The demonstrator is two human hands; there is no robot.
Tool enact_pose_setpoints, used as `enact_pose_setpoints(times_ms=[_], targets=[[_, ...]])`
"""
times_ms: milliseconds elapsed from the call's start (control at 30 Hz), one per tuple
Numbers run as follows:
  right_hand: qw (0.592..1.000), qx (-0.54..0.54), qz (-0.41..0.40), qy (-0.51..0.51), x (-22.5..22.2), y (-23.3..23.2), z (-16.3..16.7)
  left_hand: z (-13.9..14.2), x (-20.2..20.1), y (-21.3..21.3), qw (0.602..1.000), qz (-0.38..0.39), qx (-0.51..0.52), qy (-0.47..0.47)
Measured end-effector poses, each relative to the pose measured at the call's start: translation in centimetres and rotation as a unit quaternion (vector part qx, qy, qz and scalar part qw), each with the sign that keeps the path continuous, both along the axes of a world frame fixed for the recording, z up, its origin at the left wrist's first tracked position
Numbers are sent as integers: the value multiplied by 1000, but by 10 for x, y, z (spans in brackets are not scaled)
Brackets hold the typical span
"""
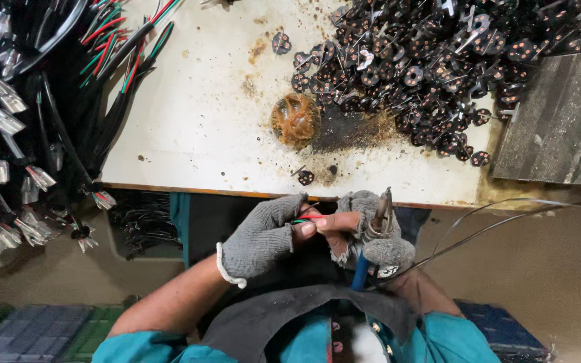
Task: The person solders wires to electrical plug connectors at a workbench. They hold a wire and connector in one hand and a soldering iron in the other, touching the iron to the joint, dipping the iron in a wet sponge, and setting finished connectors onto a large pile of completed parts on the table.
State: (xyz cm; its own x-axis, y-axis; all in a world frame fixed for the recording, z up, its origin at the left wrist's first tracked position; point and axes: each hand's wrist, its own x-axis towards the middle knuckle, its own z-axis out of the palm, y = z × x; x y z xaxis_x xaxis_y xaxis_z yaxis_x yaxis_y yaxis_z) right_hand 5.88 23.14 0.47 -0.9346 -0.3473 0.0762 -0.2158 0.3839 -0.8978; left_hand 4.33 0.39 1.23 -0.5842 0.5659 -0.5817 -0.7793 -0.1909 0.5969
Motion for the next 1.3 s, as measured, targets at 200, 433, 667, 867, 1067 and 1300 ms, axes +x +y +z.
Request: enact_pose_setpoints(times_ms=[200,433,667,867,1067,1300], targets=[[991,-26,-116,-54,-1,-17,18,2,-10,-9,895,-32,-272,352],[985,-107,-120,-65,-20,-22,19,3,-18,-3,909,59,-233,342],[980,-111,-103,-127,-9,-14,21,-3,-13,1,882,79,-189,425],[984,-84,-102,-117,-8,-14,28,2,-17,3,873,73,-215,431],[987,-70,-103,-101,-15,-10,18,9,-27,-4,848,-31,-270,454],[981,-157,-76,-82,-15,-7,-9,14,-33,-9,837,-72,-274,469]])
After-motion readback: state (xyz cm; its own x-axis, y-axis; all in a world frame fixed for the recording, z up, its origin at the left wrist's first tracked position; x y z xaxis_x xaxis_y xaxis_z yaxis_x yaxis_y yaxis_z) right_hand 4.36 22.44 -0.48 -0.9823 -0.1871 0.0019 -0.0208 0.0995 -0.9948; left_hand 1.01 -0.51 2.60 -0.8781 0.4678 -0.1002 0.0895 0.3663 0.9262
